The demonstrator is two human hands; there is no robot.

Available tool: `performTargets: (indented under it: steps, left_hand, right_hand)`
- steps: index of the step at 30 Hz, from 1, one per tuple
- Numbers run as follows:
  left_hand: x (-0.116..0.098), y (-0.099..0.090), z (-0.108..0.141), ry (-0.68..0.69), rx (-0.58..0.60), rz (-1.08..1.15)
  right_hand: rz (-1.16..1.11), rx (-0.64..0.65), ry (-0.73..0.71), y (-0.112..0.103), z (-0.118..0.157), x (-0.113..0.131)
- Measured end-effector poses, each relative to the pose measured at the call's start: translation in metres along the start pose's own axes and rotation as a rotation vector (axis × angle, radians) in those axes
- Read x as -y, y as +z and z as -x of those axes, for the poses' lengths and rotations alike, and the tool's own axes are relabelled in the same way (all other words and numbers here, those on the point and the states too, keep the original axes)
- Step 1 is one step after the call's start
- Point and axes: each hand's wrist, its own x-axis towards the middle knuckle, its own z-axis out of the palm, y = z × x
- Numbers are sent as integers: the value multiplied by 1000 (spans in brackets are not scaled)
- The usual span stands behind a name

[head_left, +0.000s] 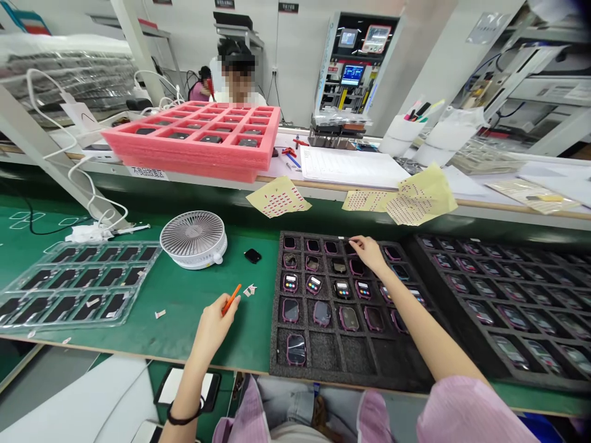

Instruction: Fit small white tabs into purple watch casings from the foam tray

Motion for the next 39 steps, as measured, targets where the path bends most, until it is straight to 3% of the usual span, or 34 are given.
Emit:
performTargets:
  steps: [7,14,18,19,22,25,27,31,39]
  left_hand:
    - [-13,12,-8,10,32,-51]
    - [-29,10,-9,46,80,153]
    - [-53,14,-3,146,147,363]
    - [-63,17,-1,175,188,420]
    - [-96,33,4,246,366,587]
    - [-123,50,7,270,450,690]
    - [-135,57,7,281,470,714]
    - [-143,61,5,305,496,716]
    - [-144,60,8,335,442,697]
  right_hand:
    - [140,-43,283,-26,4,-36]
    - [13,-20,358,-29,2,-28]
    - [-230,-11,272,-36,23,11]
    - [-480,5,221,-38,33,28]
    - [-1044,213,170,-44,68,85]
    - [-1302,427,217,-50,99,136]
    - [-1431,479,239,-51,111,157]
    - [-1580,536,300,-49,118,171]
    - [-1635,497,309,-49,122,176]
